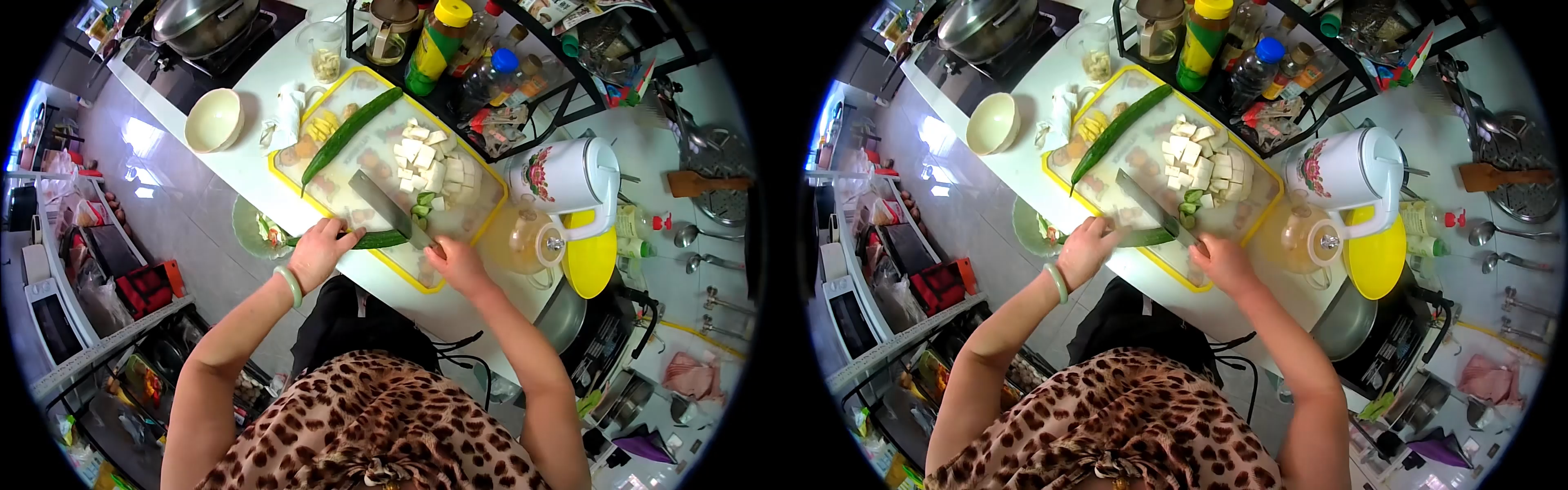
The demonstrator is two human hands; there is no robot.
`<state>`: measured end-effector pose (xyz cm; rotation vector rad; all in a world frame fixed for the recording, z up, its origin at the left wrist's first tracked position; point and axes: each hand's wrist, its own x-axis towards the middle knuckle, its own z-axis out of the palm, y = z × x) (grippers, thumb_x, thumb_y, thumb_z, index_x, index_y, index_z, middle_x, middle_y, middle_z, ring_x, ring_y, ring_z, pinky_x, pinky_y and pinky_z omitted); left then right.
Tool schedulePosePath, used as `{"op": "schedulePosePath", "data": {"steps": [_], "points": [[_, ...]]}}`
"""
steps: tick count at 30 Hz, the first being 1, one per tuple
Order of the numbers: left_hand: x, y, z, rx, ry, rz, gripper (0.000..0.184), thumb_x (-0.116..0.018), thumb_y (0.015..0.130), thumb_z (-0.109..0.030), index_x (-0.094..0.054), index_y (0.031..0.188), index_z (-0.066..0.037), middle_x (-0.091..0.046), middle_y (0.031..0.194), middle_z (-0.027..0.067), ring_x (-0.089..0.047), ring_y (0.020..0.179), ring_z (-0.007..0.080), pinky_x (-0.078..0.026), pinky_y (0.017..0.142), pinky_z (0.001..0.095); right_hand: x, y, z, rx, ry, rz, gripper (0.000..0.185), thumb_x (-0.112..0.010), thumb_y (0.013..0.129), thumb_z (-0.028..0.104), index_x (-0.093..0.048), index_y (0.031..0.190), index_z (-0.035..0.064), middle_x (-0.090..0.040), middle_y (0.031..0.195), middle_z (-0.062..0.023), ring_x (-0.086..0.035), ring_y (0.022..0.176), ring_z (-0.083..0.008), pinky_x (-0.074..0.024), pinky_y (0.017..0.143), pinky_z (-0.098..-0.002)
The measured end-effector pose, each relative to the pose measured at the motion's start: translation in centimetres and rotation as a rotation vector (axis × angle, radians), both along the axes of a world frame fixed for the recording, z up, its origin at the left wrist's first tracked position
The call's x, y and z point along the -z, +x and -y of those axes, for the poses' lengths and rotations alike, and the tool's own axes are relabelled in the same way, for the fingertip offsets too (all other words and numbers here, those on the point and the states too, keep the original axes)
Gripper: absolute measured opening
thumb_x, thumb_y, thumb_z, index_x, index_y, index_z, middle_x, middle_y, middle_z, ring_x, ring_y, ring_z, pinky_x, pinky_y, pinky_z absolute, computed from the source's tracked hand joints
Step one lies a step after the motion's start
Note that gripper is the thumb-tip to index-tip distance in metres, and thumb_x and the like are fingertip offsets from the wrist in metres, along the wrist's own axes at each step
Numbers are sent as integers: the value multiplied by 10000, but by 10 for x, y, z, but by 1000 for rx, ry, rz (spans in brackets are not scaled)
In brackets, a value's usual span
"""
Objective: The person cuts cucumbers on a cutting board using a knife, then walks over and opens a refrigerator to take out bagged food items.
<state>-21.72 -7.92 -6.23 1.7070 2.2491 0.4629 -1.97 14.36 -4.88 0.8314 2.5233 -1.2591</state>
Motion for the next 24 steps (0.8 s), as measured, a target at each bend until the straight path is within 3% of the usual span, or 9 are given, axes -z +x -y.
{"op": "schedulePosePath", "data": {"steps": [5, 9, 14, 17, 24], "points": [[-12, 2, 1, 31, -3, 67, 514, -604, 757, -23, -567, 1265, -94, -562, 1020, 119, -566, 981, 306, -490, 864, 404, 22, 14, -6, 179, -98, -145, 290, -625, 910, 284, -553, 849, 10, -618, 709, -122, -590, 634, -273, -465, 604, -382], [-21, -6, -19, 1, 80, -37, 381, -568, 805, -61, -627, 1180, -89, -571, 1002, 99, -558, 985, 287, -471, 856, 393, -22, 20, -17, 225, -52, -187, 276, -640, 908, 246, -527, 827, 7, -568, 659, -99, -530, 573, -225, -443, 570, -352], [-1, -13, -35, 86, 56, -133, 407, -592, 818, -124, -611, 1225, -118, -573, 1036, 91, -559, 1000, 276, -464, 864, 373, -45, 30, -21, 214, 7, -142, 286, -641, 907, 256, -533, 820, 6, -554, 638, -104, -527, 557, -238, -436, 560, -357], [-19, -7, -29, 115, 50, -49, 437, -575, 841, -119, -583, 1277, -137, -575, 1066, 88, -560, 1018, 271, -468, 878, 369, -46, 35, -13, 189, 28, -112, 285, -644, 903, 259, -543, 825, 4, -562, 637, -116, -546, 563, -264, -441, 559, -367], [4, -7, -15, 23, 68, -56, 433, -553, 849, -98, -578, 1280, -128, -588, 1039, 91, -568, 1007, 270, -474, 876, 376, -42, 39, -1, 147, -1, -86, 283, -646, 894, 266, -551, 836, 6, -610, 679, -141, -598, 625, -330, -461, 577, -402]]}}
